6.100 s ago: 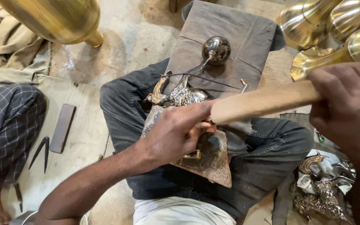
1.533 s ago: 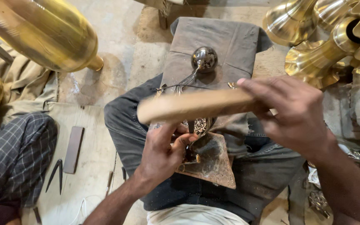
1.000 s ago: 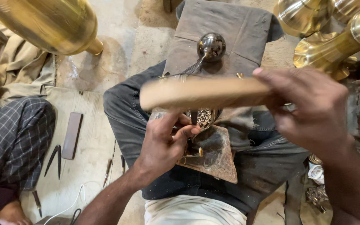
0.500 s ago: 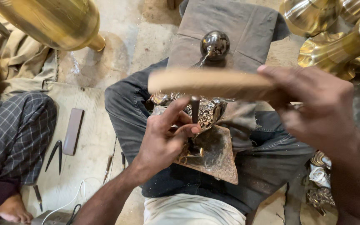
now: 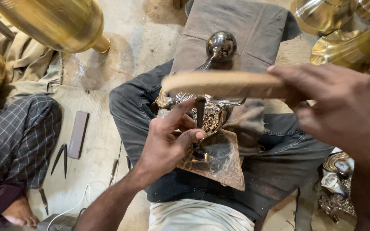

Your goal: The person sits on the floor with an ornate metal figurine resting on a stone slab on their lap. They hold a chisel against the figurine's surface and strike it with a wooden mallet, repositioning the chisel repeatedly to work different areas of the decorated figure, and briefly reposition the slab and figurine between passes.

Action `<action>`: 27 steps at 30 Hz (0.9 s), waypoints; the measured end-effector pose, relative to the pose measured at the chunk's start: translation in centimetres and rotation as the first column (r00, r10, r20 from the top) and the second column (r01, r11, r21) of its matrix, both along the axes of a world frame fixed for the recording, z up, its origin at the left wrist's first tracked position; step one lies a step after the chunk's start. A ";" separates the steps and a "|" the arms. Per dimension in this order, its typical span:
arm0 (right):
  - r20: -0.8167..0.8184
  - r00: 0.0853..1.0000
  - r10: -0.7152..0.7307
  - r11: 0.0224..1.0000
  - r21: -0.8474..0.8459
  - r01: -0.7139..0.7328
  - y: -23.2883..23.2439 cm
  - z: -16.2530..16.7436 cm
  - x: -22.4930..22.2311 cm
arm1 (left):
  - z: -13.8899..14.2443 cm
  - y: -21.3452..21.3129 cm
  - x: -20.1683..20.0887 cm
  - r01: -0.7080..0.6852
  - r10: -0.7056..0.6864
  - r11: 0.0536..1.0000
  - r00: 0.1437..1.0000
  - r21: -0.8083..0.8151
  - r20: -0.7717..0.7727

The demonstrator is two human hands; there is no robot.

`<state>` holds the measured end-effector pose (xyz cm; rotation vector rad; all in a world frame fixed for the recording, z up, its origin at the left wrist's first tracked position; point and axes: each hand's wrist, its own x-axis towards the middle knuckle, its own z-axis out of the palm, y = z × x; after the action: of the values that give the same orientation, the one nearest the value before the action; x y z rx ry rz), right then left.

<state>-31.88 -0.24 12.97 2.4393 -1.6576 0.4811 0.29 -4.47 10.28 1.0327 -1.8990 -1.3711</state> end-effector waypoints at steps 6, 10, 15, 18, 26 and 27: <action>0.238 0.967 0.094 0.991 0.073 -0.114 -0.2 0.6 -0.2 | 0.6 -0.2 -0.1 0.026 -0.025 0.999 0.999 0.023 -0.031; 0.189 0.969 -0.158 0.921 0.381 0.076 -0.6 0.5 0.4 | 0.6 -0.4 -0.2 0.018 -0.017 0.999 1.000 0.029 -0.013; 0.452 0.885 -0.113 0.981 0.193 0.027 0.2 1.1 1.6 | 0.8 -0.4 0.0 0.002 0.001 0.998 0.999 -0.063 0.047; 0.127 0.940 -0.317 0.850 0.477 0.223 0.1 1.7 2.0 | 0.8 -0.4 0.0 0.000 0.000 0.998 1.000 -0.063 0.008; -0.085 0.978 -0.189 0.862 0.462 0.207 0.6 1.6 0.8 | 0.5 -1.0 0.1 0.043 -0.039 0.995 0.998 0.088 -0.042; -0.159 0.985 -0.070 0.899 0.418 0.131 0.8 1.6 0.7 | 0.5 -1.0 0.2 0.042 -0.041 0.996 0.999 0.080 -0.019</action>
<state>-31.16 0.60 14.53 2.5766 -1.9868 -0.0850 0.44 -5.44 10.81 1.0219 -1.8758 -1.4858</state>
